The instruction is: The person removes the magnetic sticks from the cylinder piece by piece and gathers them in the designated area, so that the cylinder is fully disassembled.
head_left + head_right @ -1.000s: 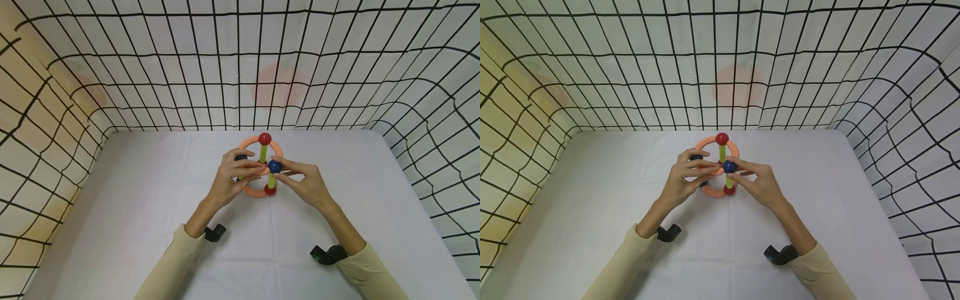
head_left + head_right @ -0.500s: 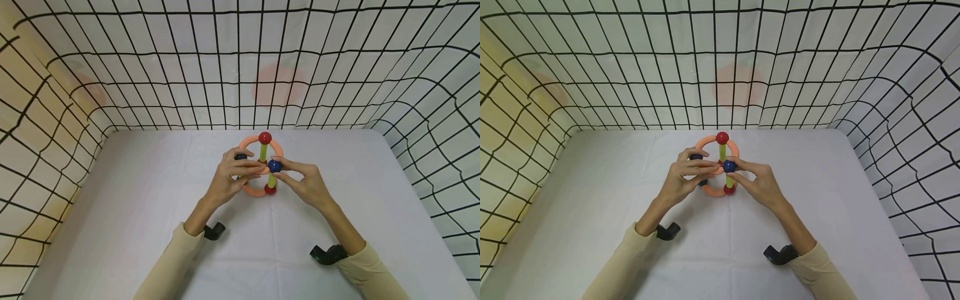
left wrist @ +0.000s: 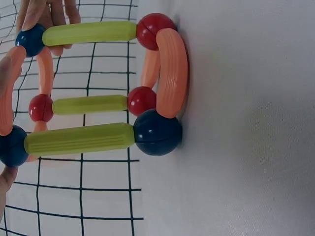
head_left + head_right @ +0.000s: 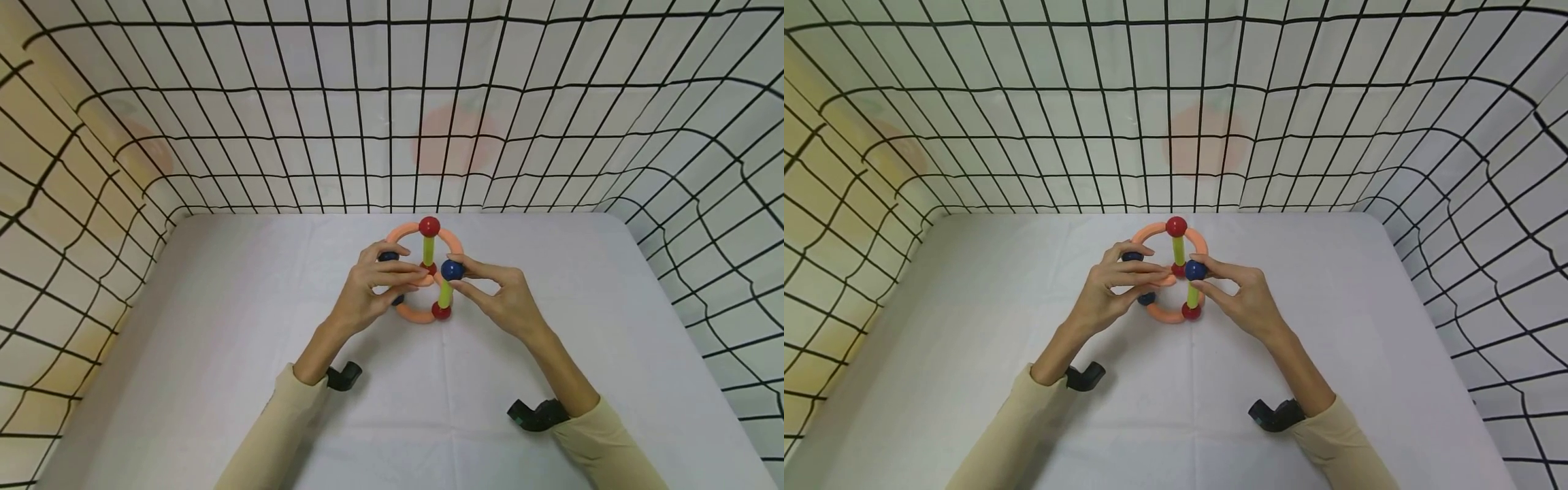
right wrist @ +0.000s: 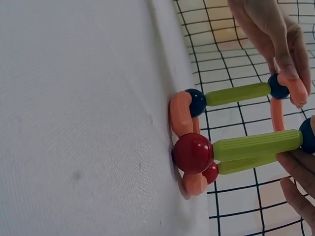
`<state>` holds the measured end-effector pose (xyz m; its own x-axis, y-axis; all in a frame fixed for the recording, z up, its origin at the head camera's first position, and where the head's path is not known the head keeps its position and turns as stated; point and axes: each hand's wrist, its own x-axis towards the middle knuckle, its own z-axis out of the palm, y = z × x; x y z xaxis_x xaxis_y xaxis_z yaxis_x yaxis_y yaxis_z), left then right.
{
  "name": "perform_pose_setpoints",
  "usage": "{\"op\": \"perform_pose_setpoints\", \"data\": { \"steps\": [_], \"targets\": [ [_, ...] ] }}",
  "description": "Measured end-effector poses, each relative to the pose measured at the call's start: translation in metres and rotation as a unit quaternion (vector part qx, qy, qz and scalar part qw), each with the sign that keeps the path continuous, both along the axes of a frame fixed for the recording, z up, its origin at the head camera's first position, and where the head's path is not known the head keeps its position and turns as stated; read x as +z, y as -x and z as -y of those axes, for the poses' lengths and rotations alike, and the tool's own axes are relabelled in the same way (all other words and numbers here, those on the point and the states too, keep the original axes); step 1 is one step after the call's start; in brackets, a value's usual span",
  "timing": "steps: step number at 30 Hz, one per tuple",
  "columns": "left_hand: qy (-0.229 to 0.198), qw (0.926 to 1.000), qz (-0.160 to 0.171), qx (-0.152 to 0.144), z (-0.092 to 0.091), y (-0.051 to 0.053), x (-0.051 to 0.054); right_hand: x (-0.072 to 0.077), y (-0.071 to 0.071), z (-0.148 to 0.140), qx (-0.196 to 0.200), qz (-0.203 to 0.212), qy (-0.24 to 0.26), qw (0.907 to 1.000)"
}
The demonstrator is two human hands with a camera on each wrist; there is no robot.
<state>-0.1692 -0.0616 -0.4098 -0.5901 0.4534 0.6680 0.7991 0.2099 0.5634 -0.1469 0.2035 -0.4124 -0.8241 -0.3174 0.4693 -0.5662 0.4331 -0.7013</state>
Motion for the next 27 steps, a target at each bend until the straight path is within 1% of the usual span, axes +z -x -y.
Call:
{"op": "perform_pose_setpoints", "data": {
  "steps": [6, 14, 18, 21, 27],
  "targets": [
    [0.017, 0.9997, -0.016, 0.000, -0.0014, -0.0006, 0.0003, -0.0005, -0.0007, 0.0007, -0.006, 0.000, -0.003, 1.0000],
    [0.019, 0.9998, -0.010, -0.005, -0.0010, -0.0012, 0.0025, -0.0019, -0.0006, 0.0012, -0.009, 0.006, -0.005, 0.9999],
    [0.016, 0.9999, -0.005, 0.002, -0.0002, -0.0016, 0.0018, -0.0025, -0.0005, 0.0016, -0.008, 0.007, -0.003, 0.9999],
    [0.019, 0.9998, -0.008, 0.007, 0.0002, -0.0013, 0.0011, -0.0029, -0.0004, 0.0023, -0.006, 0.006, 0.000, 1.0000],
    [0.028, 0.9994, -0.020, 0.005, 0.0012, -0.0001, 0.0005, -0.0039, -0.0008, 0.0039, -0.002, 0.006, 0.005, 1.0000]
  ]
}}
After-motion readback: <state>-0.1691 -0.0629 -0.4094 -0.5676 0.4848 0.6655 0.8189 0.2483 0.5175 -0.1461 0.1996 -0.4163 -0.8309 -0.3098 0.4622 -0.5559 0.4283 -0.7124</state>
